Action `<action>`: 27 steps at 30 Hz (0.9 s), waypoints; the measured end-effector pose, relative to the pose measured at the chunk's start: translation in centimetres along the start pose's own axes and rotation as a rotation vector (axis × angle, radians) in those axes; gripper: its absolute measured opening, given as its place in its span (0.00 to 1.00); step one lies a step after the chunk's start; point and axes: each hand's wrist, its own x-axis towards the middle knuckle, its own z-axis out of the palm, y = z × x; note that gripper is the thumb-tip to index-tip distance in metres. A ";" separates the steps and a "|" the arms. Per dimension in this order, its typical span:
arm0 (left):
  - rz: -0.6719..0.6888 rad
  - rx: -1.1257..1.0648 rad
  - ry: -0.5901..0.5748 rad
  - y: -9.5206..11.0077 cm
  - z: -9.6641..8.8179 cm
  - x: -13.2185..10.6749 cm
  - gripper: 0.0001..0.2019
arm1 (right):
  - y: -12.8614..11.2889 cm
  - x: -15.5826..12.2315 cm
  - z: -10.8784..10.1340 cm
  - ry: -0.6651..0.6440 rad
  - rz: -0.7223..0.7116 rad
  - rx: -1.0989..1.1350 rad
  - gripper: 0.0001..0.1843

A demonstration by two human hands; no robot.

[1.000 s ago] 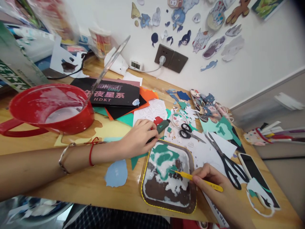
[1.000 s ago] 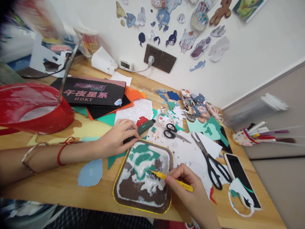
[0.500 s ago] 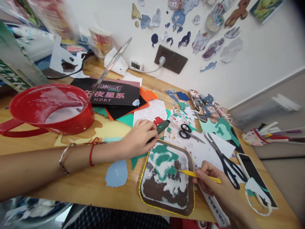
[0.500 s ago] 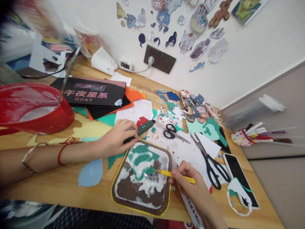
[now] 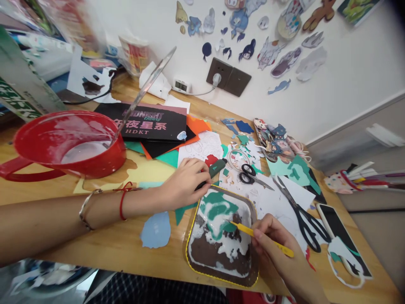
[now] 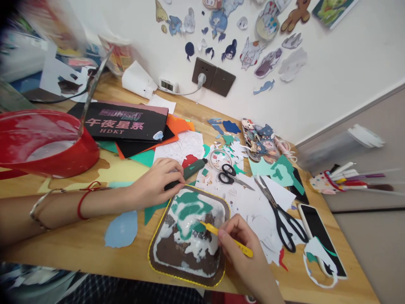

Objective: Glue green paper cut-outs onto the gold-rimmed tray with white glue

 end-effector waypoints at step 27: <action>-0.002 -0.014 0.009 -0.1 -0.1 -0.2 0.09 | -0.2 0.4 -3.2 -0.150 0.134 -0.073 0.20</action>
